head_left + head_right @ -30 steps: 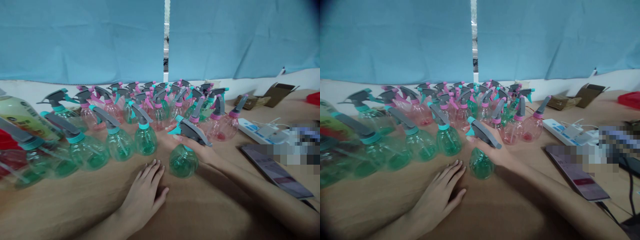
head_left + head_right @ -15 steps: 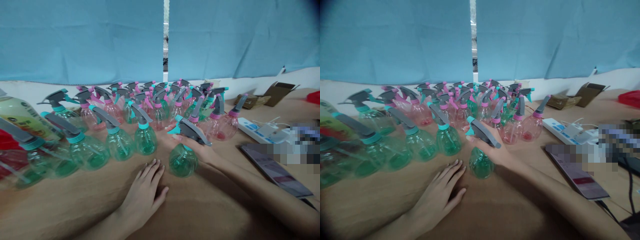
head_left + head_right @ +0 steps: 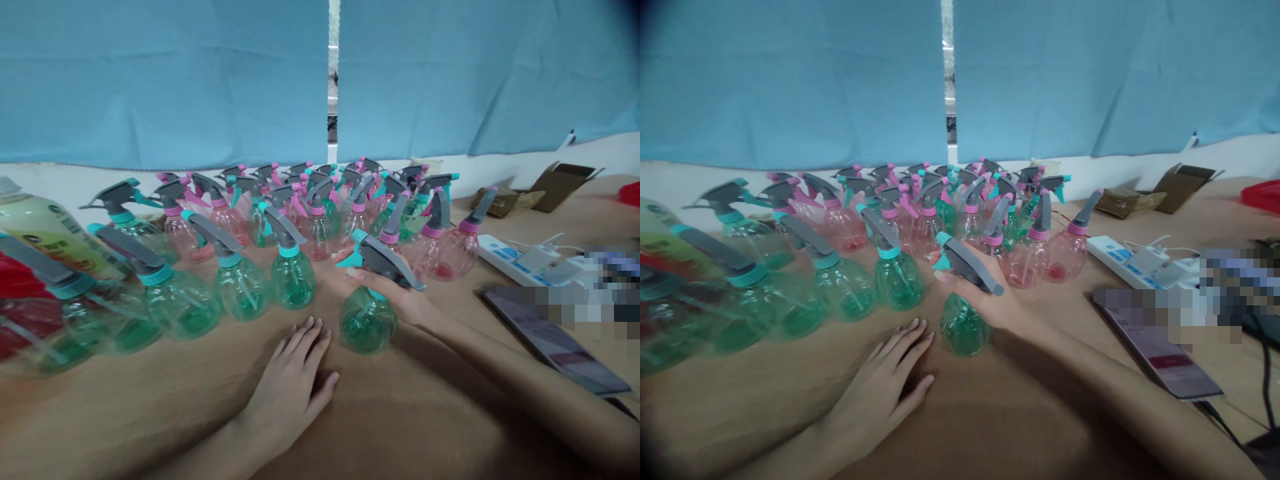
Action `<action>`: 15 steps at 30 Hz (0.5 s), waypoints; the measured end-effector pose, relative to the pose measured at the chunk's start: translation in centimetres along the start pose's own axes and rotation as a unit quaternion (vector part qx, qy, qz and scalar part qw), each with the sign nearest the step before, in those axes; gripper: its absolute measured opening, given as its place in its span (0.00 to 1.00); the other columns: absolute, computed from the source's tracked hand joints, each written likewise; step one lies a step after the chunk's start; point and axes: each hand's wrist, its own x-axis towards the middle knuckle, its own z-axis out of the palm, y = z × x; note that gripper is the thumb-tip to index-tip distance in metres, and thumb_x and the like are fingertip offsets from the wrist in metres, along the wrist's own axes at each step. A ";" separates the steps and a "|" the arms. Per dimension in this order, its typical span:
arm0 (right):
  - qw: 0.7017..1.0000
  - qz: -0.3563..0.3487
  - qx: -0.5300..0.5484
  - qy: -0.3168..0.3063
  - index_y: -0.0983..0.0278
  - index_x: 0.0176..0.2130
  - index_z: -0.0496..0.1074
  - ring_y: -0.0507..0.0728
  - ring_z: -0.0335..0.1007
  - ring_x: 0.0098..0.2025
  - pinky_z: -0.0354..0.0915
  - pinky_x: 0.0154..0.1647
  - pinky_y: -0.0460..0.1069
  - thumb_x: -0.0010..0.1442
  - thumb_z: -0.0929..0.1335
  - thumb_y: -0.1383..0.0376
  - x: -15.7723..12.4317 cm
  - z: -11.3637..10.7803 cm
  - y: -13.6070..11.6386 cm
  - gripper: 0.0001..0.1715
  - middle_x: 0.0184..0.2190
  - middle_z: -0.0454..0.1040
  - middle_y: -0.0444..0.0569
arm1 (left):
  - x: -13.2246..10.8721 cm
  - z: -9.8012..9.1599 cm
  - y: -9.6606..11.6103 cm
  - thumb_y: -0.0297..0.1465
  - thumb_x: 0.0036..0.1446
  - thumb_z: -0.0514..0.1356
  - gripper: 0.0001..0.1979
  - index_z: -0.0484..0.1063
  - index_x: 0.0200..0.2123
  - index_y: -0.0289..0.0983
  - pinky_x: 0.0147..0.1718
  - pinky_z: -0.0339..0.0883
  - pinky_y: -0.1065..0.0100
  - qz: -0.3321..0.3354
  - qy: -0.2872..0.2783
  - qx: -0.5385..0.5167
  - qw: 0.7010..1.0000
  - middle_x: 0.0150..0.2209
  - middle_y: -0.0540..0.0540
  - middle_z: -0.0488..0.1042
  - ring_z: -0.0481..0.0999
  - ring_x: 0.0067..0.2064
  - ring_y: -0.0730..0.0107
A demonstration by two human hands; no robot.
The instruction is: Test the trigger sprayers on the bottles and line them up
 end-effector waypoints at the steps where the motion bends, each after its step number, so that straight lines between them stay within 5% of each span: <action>1: 1.000 -0.002 0.004 0.001 0.54 0.46 0.72 0.55 0.71 0.39 0.64 0.45 0.52 0.56 0.69 0.58 0.0 0.0 0.0 0.16 0.42 0.75 0.44 | 0.0 0.0 0.0 0.36 0.62 0.54 0.23 0.62 0.57 0.30 0.54 0.61 0.51 0.000 -0.002 0.002 1.000 0.60 0.35 0.62 0.60 0.61 0.51; 9: 1.000 0.003 -0.022 -0.002 0.56 0.46 0.72 0.55 0.70 0.38 0.65 0.40 0.52 0.57 0.68 0.57 0.0 -0.1 -0.3 0.16 0.38 0.74 0.45 | 0.1 0.0 0.0 0.37 0.62 0.54 0.24 0.62 0.57 0.30 0.54 0.60 0.50 0.008 0.001 0.006 1.000 0.60 0.35 0.62 0.59 0.61 0.52; 15: 0.999 0.006 -0.052 0.006 0.59 0.35 0.70 0.52 0.64 0.28 0.60 0.29 0.48 0.56 0.68 0.57 -0.1 -0.4 -0.4 0.09 0.27 0.70 0.41 | 0.0 0.0 0.0 0.36 0.63 0.53 0.23 0.62 0.57 0.30 0.54 0.61 0.51 0.004 0.002 0.004 1.000 0.60 0.36 0.62 0.60 0.61 0.53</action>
